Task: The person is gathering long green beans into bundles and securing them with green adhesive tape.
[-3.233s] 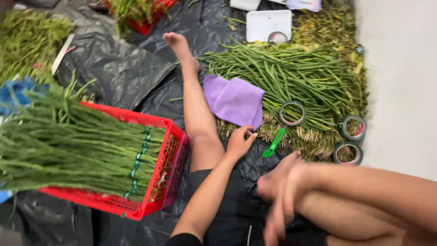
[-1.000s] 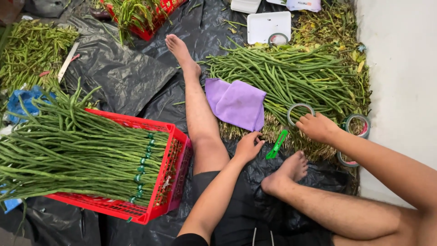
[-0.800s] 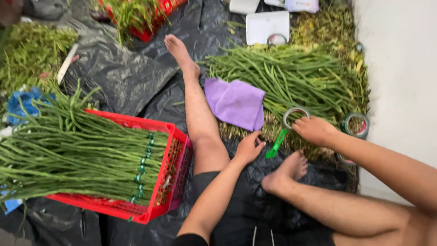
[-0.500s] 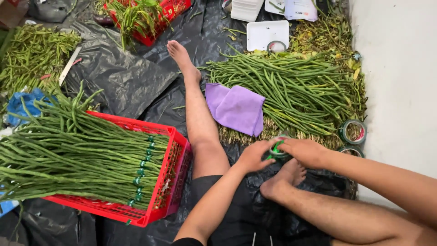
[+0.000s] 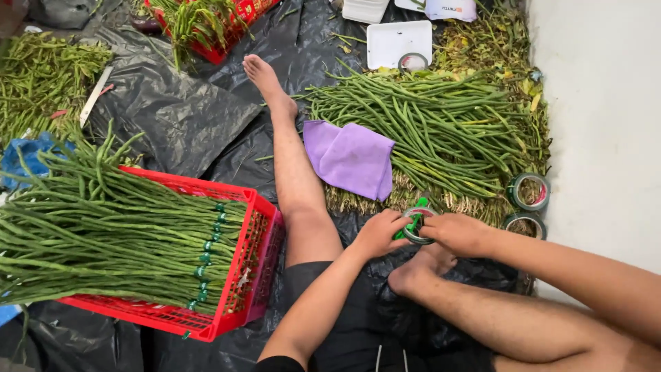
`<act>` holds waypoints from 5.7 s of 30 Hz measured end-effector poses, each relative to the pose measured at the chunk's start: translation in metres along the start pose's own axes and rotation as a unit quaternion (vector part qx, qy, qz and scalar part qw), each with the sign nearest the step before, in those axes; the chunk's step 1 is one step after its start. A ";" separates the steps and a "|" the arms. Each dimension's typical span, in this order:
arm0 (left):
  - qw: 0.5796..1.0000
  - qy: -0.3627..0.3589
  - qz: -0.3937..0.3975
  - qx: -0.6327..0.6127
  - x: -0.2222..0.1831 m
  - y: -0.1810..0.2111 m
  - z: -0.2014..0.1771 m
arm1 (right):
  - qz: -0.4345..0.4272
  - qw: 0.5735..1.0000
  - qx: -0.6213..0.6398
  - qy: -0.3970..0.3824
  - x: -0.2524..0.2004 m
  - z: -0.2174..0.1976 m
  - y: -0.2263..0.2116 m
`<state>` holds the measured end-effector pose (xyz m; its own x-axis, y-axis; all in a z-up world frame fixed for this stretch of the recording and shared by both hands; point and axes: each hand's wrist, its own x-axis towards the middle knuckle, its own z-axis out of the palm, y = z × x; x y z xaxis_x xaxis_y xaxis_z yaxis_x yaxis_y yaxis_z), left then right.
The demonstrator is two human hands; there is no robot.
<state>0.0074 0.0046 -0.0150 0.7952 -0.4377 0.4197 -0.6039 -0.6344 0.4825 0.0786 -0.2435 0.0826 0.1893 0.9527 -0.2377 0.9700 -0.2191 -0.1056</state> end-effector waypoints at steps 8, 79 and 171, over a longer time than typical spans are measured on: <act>1.000 -0.020 -0.002 -0.009 -0.002 0.002 -0.001 | 0.055 0.994 0.090 -0.018 0.008 0.063 0.016; 0.968 -0.115 -0.166 -0.146 0.000 0.029 -0.043 | 0.160 0.966 0.194 -0.057 0.005 0.040 0.017; 0.936 -0.155 -0.266 -0.170 -0.005 0.014 0.008 | 0.364 0.881 0.224 -0.205 0.015 -0.018 -0.027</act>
<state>-0.0043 -0.0069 -0.0168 0.9342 -0.3154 -0.1668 -0.0596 -0.5989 0.7986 0.0576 -0.2192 0.0996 0.5763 0.3900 -0.7182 0.4397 -0.8887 -0.1297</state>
